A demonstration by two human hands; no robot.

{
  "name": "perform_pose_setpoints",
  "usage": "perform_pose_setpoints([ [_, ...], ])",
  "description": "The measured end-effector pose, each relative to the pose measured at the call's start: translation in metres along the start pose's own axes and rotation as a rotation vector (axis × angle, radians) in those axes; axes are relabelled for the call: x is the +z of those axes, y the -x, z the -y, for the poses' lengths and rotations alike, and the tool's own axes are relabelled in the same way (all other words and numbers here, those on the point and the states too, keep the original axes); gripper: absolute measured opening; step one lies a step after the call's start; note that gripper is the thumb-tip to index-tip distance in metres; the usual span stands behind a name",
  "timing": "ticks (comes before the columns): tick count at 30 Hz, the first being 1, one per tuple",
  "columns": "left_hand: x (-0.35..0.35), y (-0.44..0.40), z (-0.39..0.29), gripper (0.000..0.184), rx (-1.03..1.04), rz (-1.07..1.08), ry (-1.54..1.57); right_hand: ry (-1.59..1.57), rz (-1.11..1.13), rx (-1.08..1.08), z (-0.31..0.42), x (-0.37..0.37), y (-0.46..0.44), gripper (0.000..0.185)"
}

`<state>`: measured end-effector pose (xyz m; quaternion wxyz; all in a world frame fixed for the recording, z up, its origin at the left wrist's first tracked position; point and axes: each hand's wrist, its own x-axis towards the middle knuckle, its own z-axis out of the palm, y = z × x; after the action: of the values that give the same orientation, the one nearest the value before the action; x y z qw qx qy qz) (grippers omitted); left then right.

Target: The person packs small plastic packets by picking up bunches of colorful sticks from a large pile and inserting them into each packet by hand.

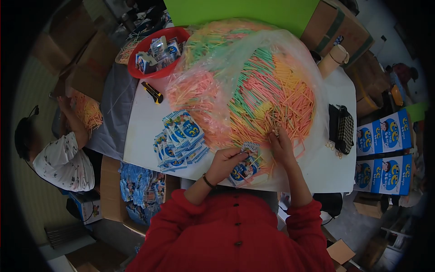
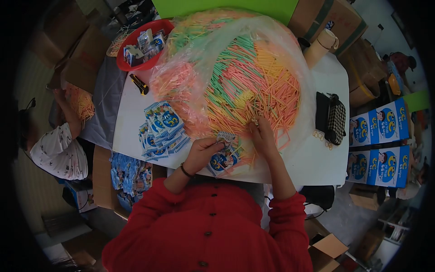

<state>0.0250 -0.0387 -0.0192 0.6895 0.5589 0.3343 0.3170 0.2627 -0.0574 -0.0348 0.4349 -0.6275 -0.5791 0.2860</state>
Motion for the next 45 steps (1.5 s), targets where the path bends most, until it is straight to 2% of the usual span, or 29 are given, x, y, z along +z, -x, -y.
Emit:
perform_pose_setpoints([
  [2, -0.001, -0.003, -0.003, 0.017, 0.001, 0.009, 0.001, -0.299, 0.044, 0.181, -0.001, -0.006, -0.002, 0.009],
  [3, 0.0, -0.003, -0.006, 0.017, 0.014, 0.024, -0.01, -0.301, 0.049, 0.18, 0.012, -0.006, -0.002, 0.009],
  [5, 0.0, -0.002, -0.007, 0.017, 0.018, 0.033, -0.018, -0.693, -0.105, 0.098, 0.056, -0.006, 0.002, 0.015],
  [6, -0.001, -0.003, -0.007, 0.018, 0.063, 0.054, -0.082, -0.694, -0.104, 0.104, 0.068, -0.005, 0.004, 0.015],
  [8, 0.001, -0.004, -0.009, 0.019, 0.109, 0.083, -0.146, -0.864, 0.061, -0.066, 0.087, -0.004, 0.007, 0.015],
  [12, 0.006, -0.004, -0.021, 0.022, 0.162, 0.083, -0.161, -0.878, 0.135, -0.061, 0.102, 0.001, 0.009, 0.013],
  [15, 0.005, -0.002, -0.019, 0.023, 0.197, 0.064, -0.15, -0.759, 0.193, -0.13, 0.102, 0.005, 0.007, 0.013],
  [17, 0.004, -0.002, -0.01, 0.023, 0.208, 0.054, -0.122, -0.479, 0.271, -0.135, 0.102, 0.006, 0.01, 0.007],
  [18, 0.004, -0.002, -0.006, 0.024, 0.211, 0.05, -0.083, -0.479, 0.272, -0.135, 0.099, 0.006, 0.012, 0.007],
  [20, 0.004, -0.003, 0.001, 0.024, 0.216, 0.044, -0.045, 0.024, 0.291, -0.281, 0.089, 0.006, 0.015, 0.013],
  [21, 0.005, -0.002, -0.001, 0.026, 0.187, 0.062, 0.017, 0.022, 0.293, -0.284, 0.094, 0.003, 0.014, 0.013],
  [23, 0.006, -0.002, -0.007, 0.028, 0.156, 0.078, 0.075, 0.007, 0.318, -0.32, 0.112, -0.005, 0.013, 0.033],
  [24, 0.007, -0.002, -0.01, 0.03, 0.144, 0.093, 0.115, 0.003, 0.319, -0.321, 0.114, -0.006, 0.013, 0.033],
  [26, 0.005, -0.002, -0.012, 0.032, 0.133, 0.106, 0.154, -0.117, 0.274, -0.274, 0.115, -0.009, 0.013, 0.052],
  [28, 0.001, -0.002, -0.014, 0.034, 0.091, 0.153, 0.236, -0.143, 0.202, -0.252, 0.111, -0.012, 0.013, 0.047],
  [30, -0.001, -0.004, -0.012, 0.035, 0.133, 0.126, 0.228, -0.171, 0.136, -0.23, 0.101, -0.012, 0.01, 0.042],
  [32, 0.0, -0.005, -0.01, 0.035, 0.169, 0.102, 0.221, 0.146, 0.056, -0.402, 0.087, -0.009, 0.006, 0.029],
  [33, 0.001, -0.007, -0.011, 0.036, 0.206, 0.085, 0.232, 0.144, 0.055, -0.403, 0.086, -0.005, 0.005, 0.029],
  [35, 0.005, -0.009, -0.014, 0.038, 0.241, 0.073, 0.243, 0.186, -0.11, -0.407, 0.087, 0.003, 0.004, 0.016],
  [36, 0.009, -0.008, -0.025, 0.035, 0.212, 0.032, 0.259, 0.187, -0.116, -0.406, 0.086, 0.003, 0.003, 0.016],
  [38, 0.009, -0.009, -0.026, 0.033, 0.183, -0.004, 0.278, 0.126, 0.011, -0.432, 0.083, 0.001, 0.003, 0.016],
  [40, -0.004, -0.005, -0.014, 0.027, 0.031, -0.042, 0.279, 0.095, -0.034, -0.345, 0.077, 0.003, 0.003, 0.016],
  [41, -0.009, -0.001, -0.012, 0.027, 0.03, -0.041, 0.279, 0.06, -0.077, -0.263, 0.074, 0.004, 0.003, 0.015],
  [44, -0.019, 0.006, -0.014, 0.023, 0.021, -0.089, 0.296, 0.247, -0.068, -0.284, 0.053, 0.01, -0.009, 0.019],
  [45, -0.02, 0.008, -0.01, 0.024, 0.054, -0.064, 0.214, 0.246, -0.072, -0.283, 0.05, 0.015, -0.012, 0.019],
])
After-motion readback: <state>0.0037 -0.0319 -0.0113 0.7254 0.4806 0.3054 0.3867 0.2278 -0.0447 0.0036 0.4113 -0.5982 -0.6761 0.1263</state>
